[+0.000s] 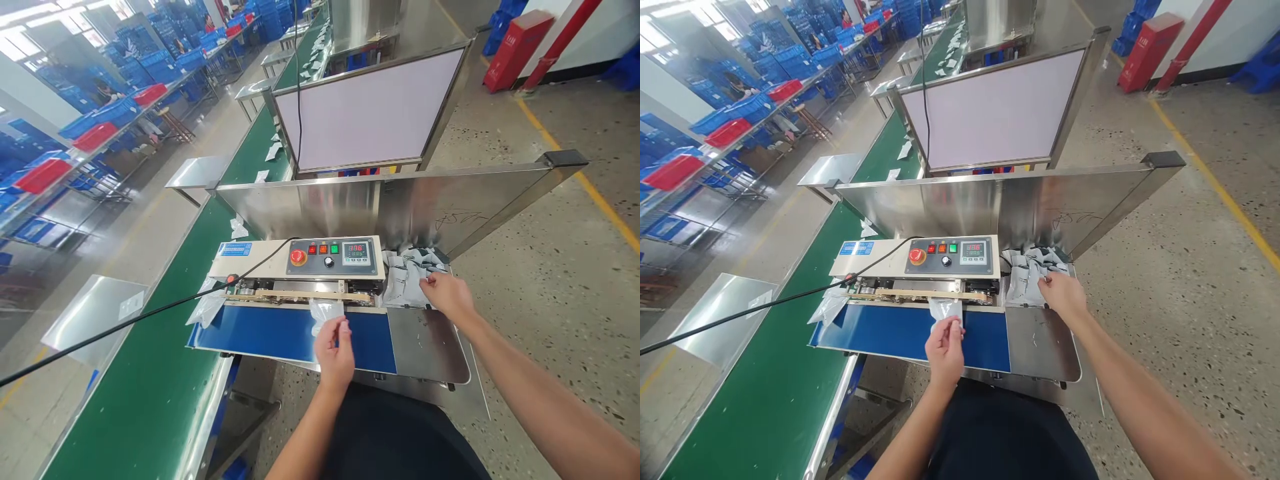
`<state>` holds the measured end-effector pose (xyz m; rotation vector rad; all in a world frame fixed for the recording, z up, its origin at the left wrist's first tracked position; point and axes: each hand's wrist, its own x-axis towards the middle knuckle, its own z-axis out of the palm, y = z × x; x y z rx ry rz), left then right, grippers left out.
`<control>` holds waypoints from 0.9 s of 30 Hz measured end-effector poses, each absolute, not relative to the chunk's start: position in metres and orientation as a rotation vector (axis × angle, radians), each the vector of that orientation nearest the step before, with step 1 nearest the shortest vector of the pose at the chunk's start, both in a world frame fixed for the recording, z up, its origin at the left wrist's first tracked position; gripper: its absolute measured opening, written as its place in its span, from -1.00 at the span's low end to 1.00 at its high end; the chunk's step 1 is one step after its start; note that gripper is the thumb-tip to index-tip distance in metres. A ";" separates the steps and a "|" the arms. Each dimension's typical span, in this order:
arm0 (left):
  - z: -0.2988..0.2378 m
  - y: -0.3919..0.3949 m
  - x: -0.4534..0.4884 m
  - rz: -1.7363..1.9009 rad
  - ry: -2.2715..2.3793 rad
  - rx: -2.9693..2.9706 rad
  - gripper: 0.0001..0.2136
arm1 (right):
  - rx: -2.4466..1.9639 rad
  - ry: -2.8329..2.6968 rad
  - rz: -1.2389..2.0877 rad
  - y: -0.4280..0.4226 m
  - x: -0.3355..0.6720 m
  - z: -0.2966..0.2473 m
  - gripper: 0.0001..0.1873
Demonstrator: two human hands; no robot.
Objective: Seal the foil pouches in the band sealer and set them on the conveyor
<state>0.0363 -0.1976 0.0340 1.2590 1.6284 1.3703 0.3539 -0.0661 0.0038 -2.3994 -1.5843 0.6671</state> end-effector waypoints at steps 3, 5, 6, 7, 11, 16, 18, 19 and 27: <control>0.040 -0.185 0.071 1.304 1.483 1.486 -0.72 | -2.119 -1.637 0.491 -0.106 0.347 0.035 -0.60; 0.039 -0.177 0.094 1.289 1.418 1.571 -0.71 | -1.921 -1.667 0.417 -0.137 0.341 0.058 -0.55; 0.037 -0.173 0.104 1.274 1.394 1.588 -0.68 | -1.840 -1.694 0.426 -0.151 0.337 0.068 -0.54; 0.034 -0.171 0.113 1.243 1.371 1.587 -0.65 | -1.767 -1.720 0.462 -0.164 0.332 0.075 -0.52; 0.018 -0.170 0.130 1.007 1.289 1.400 -0.58 | -1.611 -1.535 0.758 -0.199 0.313 0.067 -0.45; 0.015 -0.178 0.119 0.905 1.200 1.275 -0.44 | -1.673 -1.062 1.092 -0.214 0.297 0.023 -0.16; 0.022 -0.178 0.114 0.914 1.168 1.316 -0.46 | -1.656 -1.096 1.133 -0.214 0.292 0.016 -0.21; 0.026 -0.177 0.112 0.927 1.163 1.330 -0.48 | -1.641 -1.115 1.130 -0.213 0.289 0.016 -0.24; 0.023 -0.168 0.100 0.947 1.304 1.291 -0.51 | -1.704 -1.132 1.117 -0.201 0.291 0.019 -0.38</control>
